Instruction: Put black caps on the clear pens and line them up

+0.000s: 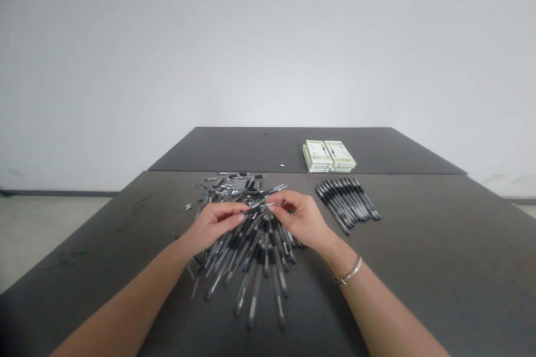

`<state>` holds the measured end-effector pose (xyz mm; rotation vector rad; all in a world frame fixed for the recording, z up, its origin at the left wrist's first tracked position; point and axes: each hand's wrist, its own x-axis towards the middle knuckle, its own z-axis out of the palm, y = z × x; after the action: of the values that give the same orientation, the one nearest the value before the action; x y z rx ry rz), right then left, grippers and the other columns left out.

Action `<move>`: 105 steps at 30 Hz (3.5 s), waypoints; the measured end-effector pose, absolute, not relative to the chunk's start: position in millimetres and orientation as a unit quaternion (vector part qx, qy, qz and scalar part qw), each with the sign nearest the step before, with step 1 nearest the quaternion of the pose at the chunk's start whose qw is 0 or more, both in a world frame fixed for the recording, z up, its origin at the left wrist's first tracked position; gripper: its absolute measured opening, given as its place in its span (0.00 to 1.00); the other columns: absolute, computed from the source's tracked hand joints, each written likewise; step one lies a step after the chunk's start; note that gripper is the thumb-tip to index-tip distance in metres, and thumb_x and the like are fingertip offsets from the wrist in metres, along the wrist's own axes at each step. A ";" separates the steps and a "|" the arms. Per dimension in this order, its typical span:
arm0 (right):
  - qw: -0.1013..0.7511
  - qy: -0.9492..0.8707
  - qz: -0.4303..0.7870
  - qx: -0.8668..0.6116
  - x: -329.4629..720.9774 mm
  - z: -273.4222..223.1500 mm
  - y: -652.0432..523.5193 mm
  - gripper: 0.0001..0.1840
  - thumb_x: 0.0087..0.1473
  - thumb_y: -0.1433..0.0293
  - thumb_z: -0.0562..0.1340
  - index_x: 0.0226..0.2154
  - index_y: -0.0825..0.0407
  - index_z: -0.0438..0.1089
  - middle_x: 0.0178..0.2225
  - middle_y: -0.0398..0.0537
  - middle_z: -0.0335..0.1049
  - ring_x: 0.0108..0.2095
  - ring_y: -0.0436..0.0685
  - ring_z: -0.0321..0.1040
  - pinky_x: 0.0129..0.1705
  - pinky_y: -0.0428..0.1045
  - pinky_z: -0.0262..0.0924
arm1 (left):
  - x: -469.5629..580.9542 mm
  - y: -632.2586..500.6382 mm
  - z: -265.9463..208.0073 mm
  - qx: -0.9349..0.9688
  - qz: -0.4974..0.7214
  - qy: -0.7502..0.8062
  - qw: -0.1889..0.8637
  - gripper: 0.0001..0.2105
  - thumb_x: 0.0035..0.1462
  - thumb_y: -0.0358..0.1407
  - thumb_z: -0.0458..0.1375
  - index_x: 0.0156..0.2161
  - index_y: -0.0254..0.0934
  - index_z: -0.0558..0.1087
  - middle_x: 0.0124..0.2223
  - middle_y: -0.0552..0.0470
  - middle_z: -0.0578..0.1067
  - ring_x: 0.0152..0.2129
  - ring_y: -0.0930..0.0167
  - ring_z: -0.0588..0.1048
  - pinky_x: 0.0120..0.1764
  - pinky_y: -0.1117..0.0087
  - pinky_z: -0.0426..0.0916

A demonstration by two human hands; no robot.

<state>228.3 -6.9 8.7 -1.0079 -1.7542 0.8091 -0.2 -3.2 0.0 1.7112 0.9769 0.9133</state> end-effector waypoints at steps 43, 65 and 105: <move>0.378 -0.771 0.279 -0.429 225.2 12.4 -9.9 0.18 0.60 0.61 0.56 0.24 0.54 0.69 0.22 0.43 0.68 0.24 0.50 0.64 0.28 0.45 0.57 | 1.9 -4.3 5.4 0.721 0.363 0.374 0.456 0.13 0.54 0.36 0.58 0.41 0.30 0.78 0.36 0.45 0.80 0.32 0.68 0.76 0.37 0.70 0.69; 0.342 -0.790 0.273 -0.431 227.4 14.5 -10.5 0.23 0.63 0.60 0.52 0.23 0.54 0.69 0.21 0.44 0.69 0.23 0.49 0.65 0.28 0.45 0.58 | 2.0 -4.3 5.5 0.721 0.357 0.379 0.457 0.12 0.54 0.36 0.59 0.40 0.30 0.78 0.37 0.44 0.80 0.32 0.68 0.76 0.37 0.69 0.69; 0.324 -0.787 0.290 -0.437 226.3 9.7 -9.8 0.25 0.63 0.59 0.50 0.22 0.54 0.68 0.19 0.43 0.68 0.22 0.49 0.65 0.27 0.45 0.57 | 1.9 -4.3 4.8 0.729 0.344 0.376 0.456 0.13 0.54 0.34 0.58 0.41 0.29 0.78 0.36 0.44 0.79 0.31 0.68 0.75 0.36 0.70 0.68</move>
<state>226.3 -9.8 9.7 -1.1467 -2.0642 0.7613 1.9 -4.3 4.8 1.7980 0.9277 0.8482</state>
